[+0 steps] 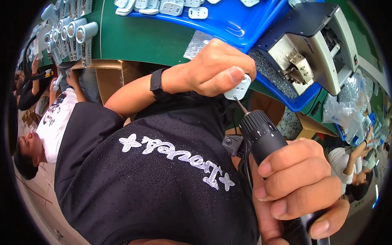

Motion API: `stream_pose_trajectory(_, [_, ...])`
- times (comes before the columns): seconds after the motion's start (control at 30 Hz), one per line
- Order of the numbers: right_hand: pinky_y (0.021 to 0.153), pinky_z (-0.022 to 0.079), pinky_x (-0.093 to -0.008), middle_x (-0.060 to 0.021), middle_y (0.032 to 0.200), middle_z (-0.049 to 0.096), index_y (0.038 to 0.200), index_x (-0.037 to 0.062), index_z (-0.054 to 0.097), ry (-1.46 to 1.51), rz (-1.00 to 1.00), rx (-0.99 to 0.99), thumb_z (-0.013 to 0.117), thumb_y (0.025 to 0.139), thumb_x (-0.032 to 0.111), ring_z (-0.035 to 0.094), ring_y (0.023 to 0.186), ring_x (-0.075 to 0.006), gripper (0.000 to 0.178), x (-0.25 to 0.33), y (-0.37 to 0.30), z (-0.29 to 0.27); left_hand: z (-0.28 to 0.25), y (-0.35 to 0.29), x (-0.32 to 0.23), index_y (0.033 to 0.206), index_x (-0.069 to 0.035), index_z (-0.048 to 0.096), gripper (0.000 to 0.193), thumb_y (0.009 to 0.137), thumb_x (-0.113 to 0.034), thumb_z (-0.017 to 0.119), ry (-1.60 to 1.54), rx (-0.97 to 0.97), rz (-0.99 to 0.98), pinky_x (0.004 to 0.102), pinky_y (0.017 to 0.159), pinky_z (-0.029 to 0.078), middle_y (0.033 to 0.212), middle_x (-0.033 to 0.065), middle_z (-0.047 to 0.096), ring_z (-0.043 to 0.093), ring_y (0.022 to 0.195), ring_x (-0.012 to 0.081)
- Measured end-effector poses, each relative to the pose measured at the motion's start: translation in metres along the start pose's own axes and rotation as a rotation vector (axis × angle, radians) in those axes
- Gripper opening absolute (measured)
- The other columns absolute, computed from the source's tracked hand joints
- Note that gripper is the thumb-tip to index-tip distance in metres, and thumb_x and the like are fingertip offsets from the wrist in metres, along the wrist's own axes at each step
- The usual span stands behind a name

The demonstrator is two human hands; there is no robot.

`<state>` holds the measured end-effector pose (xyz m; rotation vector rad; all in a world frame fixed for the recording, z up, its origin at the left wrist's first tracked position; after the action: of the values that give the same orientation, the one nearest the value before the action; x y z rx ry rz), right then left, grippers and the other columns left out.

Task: The person picks up a fan base and a back cover, fits them together, and uses a power screwdriver to fasten them. They then place the completed unit onto the table and repeat the process with another fan.

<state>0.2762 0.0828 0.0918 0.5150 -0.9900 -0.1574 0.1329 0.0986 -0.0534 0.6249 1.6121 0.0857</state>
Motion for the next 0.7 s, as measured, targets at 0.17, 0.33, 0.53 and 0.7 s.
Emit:
stream_pose_trajectory(0.17, [0.064,0.041,-0.0315,0.0008,0.079,0.051,0.109,0.0114,0.054,-0.085,0.026,-0.001,0.076,0.08,0.052,0.048,0.057,-0.0116,0.055,0.0,0.0,0.002,0.001,0.0,-0.004,0.079,-0.004,0.062,0.039,0.101,-0.029,0.042,0.04,-0.031,0.006,0.0377,0.05,0.047,0.065,0.0106,0.058,0.06,0.056,0.0297])
stream_pose_trajectory(0.33, [0.063,0.041,-0.0322,-0.0005,0.08,0.052,0.109,0.0109,0.053,-0.053,0.094,-0.005,0.075,0.08,0.051,0.048,0.056,-0.0126,0.054,-0.003,0.006,0.001,-0.009,-0.015,-0.025,0.078,-0.006,0.061,0.032,0.098,-0.029,0.05,0.094,-0.125,-0.023,0.038,0.049,0.045,0.064,0.0088,0.057,0.058,0.054,0.0283])
stream_pose_trajectory(0.53, [0.057,0.049,-0.0303,-0.0022,0.079,0.056,0.118,0.0062,0.054,0.141,0.167,-0.069,0.077,0.084,0.034,0.053,0.054,-0.0133,0.049,-0.033,0.021,0.007,-0.091,0.009,-0.058,0.081,-0.01,0.061,0.03,0.084,-0.039,0.072,0.765,-0.073,0.227,0.0377,0.06,0.05,0.073,0.0048,0.062,0.064,0.067,0.0255])
stream_pose_trajectory(0.7, [0.059,0.05,-0.0339,-0.0058,0.078,0.062,0.111,0.0033,0.058,-0.533,0.558,-0.166,0.076,0.085,0.021,0.059,0.062,-0.017,0.037,-0.106,0.022,0.03,-0.24,0.116,0.013,0.086,-0.005,0.068,0.034,0.088,-0.038,0.07,1.041,-0.065,0.257,0.0425,0.065,0.053,0.079,0.0156,0.067,0.067,0.075,0.0335])
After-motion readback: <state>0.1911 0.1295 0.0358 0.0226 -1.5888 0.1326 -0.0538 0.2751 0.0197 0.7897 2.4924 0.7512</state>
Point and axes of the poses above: each hand's wrist, its own y-axis towards the middle knuckle, its own z-axis out of the palm, x = y × z, the point moved 5 cm from there along y, towards the middle knuckle
